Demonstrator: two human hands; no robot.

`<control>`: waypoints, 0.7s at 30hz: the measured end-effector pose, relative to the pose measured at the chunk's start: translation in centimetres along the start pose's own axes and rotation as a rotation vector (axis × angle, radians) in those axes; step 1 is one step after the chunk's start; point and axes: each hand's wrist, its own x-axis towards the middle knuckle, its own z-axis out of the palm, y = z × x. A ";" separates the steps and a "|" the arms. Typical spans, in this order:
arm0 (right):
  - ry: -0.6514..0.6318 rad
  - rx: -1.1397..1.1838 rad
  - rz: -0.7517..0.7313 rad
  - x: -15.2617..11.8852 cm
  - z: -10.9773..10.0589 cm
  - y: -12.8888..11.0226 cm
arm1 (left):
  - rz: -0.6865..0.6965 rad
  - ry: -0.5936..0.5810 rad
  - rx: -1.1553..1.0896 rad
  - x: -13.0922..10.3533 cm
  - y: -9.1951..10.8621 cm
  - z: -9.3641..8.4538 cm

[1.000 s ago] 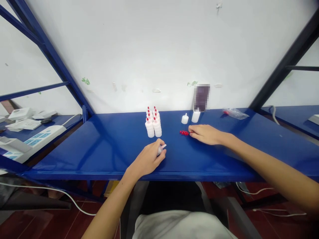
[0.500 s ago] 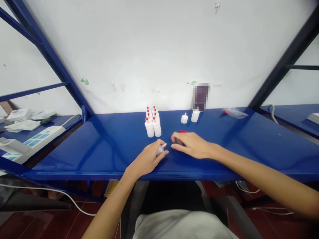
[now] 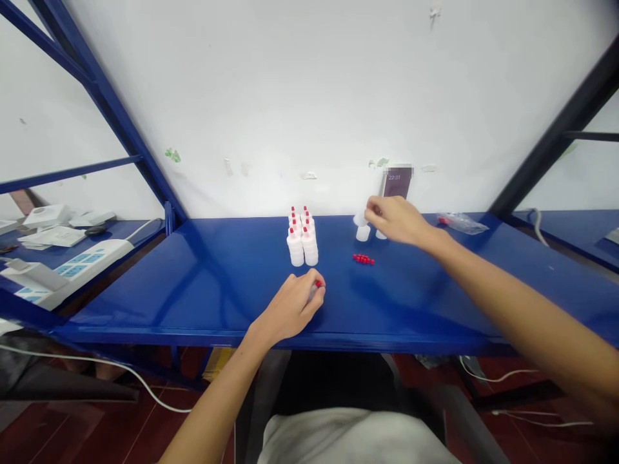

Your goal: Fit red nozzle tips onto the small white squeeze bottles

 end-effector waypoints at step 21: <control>-0.373 0.251 -0.354 -3.6 2.1 -3.8 | 0.056 0.084 -0.104 0.5 -0.5 0.3</control>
